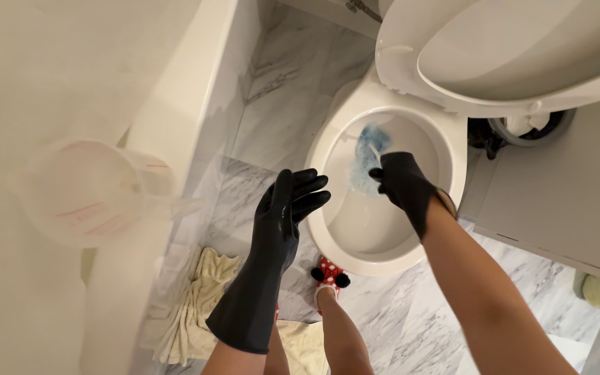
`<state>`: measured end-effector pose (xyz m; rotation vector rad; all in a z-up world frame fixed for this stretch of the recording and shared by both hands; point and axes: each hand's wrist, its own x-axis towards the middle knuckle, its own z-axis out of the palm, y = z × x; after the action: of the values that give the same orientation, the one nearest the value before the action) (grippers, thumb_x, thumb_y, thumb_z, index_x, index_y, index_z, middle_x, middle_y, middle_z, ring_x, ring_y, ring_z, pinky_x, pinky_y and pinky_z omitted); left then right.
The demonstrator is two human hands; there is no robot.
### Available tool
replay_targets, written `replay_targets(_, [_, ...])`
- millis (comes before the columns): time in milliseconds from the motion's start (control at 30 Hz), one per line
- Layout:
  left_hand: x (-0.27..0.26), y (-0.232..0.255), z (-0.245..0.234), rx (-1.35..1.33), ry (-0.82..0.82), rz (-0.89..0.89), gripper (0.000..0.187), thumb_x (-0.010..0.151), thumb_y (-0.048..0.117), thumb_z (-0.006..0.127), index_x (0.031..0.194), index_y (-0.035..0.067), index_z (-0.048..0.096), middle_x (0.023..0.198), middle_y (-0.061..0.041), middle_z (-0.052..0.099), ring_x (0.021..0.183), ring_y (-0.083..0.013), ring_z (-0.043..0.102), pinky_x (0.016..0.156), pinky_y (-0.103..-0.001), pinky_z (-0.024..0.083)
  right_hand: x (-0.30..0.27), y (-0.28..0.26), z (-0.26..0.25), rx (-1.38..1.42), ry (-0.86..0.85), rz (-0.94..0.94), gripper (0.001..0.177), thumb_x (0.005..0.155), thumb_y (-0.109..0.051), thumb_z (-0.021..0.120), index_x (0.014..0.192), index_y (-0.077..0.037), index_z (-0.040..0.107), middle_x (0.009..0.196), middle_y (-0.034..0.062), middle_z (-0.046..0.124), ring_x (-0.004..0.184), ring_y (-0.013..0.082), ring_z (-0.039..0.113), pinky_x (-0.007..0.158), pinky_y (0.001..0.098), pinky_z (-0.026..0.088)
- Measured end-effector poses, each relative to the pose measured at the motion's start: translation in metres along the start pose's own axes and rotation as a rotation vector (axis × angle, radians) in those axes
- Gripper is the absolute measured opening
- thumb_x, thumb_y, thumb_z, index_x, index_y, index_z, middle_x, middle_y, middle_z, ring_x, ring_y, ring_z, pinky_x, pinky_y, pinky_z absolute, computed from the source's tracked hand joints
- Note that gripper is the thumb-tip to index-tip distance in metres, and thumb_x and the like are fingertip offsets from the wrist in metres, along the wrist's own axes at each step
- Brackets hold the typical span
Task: The person scrubs the inside of a toilet bowl with a brush and blue cleaner, then rinses the brush and flushes the toilet. They wipe the toilet seat, lid, and tank with a green cloth and spray cleaner.
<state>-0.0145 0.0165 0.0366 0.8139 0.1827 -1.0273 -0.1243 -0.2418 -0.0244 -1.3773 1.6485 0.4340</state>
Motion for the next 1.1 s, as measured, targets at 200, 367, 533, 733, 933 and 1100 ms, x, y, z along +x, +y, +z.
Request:
replay_targets(200, [0.004,0.004,0.008,0.005,-0.035,-0.021,0.055,0.104,0.043,0.050,0.128,-0.005,0.063,0.119,-0.022,0.073,0.106,-0.0314,0.073,0.099,-0.043,0.057,-0.031,-0.011,-0.047,-0.795,-0.079,-0.497,0.024,0.092,-0.015,0.075,0.107,0.002,0.067,0.081,0.0132,0.074,0.066,0.0207,0.076,0.054,0.0353,0.055])
replay_targets(367, [0.010,0.003,0.008,0.015,-0.060,-0.022,0.056,0.105,0.044,0.050,0.129,-0.005,0.062,0.119,-0.022,0.073,0.106,-0.0311,0.073,0.099,-0.043,0.056,0.072,-0.037,-0.016,-1.236,-0.191,-0.321,0.013,0.088,-0.007,0.073,0.100,-0.008,0.079,0.094,0.0010,0.082,0.080,0.0207,0.076,0.063,0.0382,0.055])
replay_targets(533, [0.008,-0.002,-0.005,0.021,-0.002,0.007,0.055,0.105,0.043,0.050,0.128,-0.005,0.062,0.119,-0.022,0.073,0.106,-0.0317,0.073,0.099,-0.044,0.057,0.115,-0.004,0.018,-1.563,-0.210,-0.725,0.041,0.075,-0.021,0.090,0.112,-0.034,0.079,0.119,0.0048,0.068,0.093,0.0299,0.063,0.074,0.0408,0.050])
replay_targets(733, [0.001,-0.004,-0.003,-0.010,0.014,-0.028,0.055,0.104,0.043,0.051,0.127,-0.005,0.063,0.119,-0.022,0.073,0.105,-0.0317,0.073,0.098,-0.044,0.057,-0.057,0.024,0.009,-0.256,-0.118,-0.086,0.033,0.098,-0.025,0.052,0.129,-0.014,0.059,0.088,0.0163,0.070,0.058,0.0242,0.059,0.056,0.0399,0.048])
replay_targets(933, [0.007,-0.003,0.002,0.026,-0.007,-0.045,0.056,0.104,0.044,0.050,0.128,-0.005,0.063,0.120,-0.022,0.073,0.104,-0.0310,0.073,0.099,-0.043,0.056,-0.148,0.009,-0.006,-0.262,-0.124,-0.180,0.036,0.105,-0.031,0.039,0.128,-0.011,0.058,0.074,0.0137,0.072,0.048,0.0201,0.052,0.052,0.0335,0.048])
replay_targets(1100, [0.007,-0.004,0.003,0.023,-0.030,-0.022,0.057,0.104,0.045,0.051,0.128,-0.005,0.062,0.120,-0.022,0.073,0.106,-0.0313,0.073,0.100,-0.044,0.056,-0.027,-0.012,0.004,-1.452,-0.101,-0.605,0.058,0.070,-0.023,0.092,0.118,-0.005,0.066,0.121,0.0125,0.066,0.104,0.0267,0.066,0.085,0.0360,0.058])
